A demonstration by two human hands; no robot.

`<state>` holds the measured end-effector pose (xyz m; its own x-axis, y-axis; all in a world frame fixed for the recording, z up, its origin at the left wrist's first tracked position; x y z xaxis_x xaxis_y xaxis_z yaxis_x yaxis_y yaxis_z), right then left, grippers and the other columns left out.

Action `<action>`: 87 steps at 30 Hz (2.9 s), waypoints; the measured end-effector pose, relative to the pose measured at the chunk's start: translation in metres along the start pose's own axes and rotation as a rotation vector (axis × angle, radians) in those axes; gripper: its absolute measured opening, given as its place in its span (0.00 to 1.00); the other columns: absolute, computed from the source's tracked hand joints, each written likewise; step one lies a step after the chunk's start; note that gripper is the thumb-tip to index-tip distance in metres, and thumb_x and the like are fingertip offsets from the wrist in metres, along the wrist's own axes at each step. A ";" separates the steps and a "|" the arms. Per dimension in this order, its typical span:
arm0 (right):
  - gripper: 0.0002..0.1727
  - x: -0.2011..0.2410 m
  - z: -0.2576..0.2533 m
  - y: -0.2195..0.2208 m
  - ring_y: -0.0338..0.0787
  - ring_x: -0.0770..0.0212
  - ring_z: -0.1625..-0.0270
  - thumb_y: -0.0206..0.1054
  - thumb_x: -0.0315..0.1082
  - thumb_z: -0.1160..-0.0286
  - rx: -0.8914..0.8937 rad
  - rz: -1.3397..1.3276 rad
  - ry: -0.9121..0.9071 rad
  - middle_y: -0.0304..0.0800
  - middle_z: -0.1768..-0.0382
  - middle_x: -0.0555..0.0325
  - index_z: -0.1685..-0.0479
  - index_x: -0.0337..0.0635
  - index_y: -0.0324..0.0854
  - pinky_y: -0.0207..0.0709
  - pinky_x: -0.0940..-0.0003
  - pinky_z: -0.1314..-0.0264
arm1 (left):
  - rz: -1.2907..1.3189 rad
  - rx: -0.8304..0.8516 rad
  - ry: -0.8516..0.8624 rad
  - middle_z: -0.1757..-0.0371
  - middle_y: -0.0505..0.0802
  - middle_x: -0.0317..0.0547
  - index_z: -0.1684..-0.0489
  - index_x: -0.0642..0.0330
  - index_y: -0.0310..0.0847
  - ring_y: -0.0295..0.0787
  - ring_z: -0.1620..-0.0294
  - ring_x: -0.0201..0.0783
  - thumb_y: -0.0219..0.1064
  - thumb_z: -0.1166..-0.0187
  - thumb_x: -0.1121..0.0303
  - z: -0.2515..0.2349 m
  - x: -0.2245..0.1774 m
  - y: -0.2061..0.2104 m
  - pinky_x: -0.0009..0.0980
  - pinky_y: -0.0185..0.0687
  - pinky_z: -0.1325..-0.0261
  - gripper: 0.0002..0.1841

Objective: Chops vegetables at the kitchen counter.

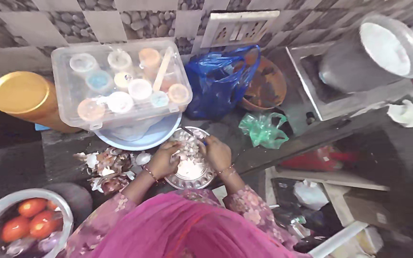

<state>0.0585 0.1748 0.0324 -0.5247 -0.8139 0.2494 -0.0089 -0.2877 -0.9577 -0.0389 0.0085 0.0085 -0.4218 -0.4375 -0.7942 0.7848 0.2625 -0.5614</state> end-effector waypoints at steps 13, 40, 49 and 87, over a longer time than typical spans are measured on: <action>0.19 -0.012 0.049 -0.030 0.86 0.56 0.72 0.64 0.47 0.23 -0.371 -0.376 -0.037 0.88 0.71 0.52 0.63 0.38 0.88 0.80 0.53 0.70 | -0.441 0.284 -0.254 0.30 0.85 0.61 0.30 0.65 0.80 0.77 0.23 0.58 0.69 0.19 0.55 -0.010 -0.002 0.006 0.56 0.69 0.21 0.26; 0.18 -0.023 0.086 -0.007 0.83 0.63 0.74 0.65 0.43 0.25 -0.409 -0.594 0.055 0.86 0.74 0.53 0.64 0.34 0.87 0.79 0.64 0.70 | -0.118 0.120 -0.205 0.47 0.92 0.58 0.25 0.66 0.73 0.92 0.49 0.49 0.69 0.22 0.70 0.003 0.001 -0.008 0.49 0.85 0.40 0.25; 0.19 0.018 0.070 0.019 0.79 0.76 0.72 0.72 0.44 0.28 0.140 -0.992 -0.037 0.89 0.63 0.61 0.50 0.38 0.85 0.77 0.76 0.66 | 0.181 -0.131 0.286 0.37 0.84 0.60 0.24 0.72 0.69 0.91 0.60 0.32 0.74 0.30 0.64 0.029 -0.013 0.002 0.27 0.90 0.54 0.34; 0.18 0.018 0.054 0.021 0.77 0.81 0.72 0.70 0.39 0.28 0.142 -1.015 -0.260 0.81 0.73 0.64 0.56 0.29 0.79 0.73 0.83 0.67 | 1.362 0.028 0.038 0.62 0.96 0.34 0.55 0.51 0.90 0.90 0.68 0.23 0.71 0.34 0.80 0.029 -0.017 0.031 0.19 0.86 0.64 0.14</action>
<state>0.0949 0.1273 0.0246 -0.1290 -0.2371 0.9629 -0.2327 -0.9366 -0.2618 0.0060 -0.0009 0.0118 0.6753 0.1761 -0.7162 0.5941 0.4456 0.6697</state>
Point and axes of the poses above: each hand's wrist, its own z-axis away from the middle knuckle, its own y-axis out of the palm, x = y × z, the point moved 4 cm from there along -z, towards the middle knuckle
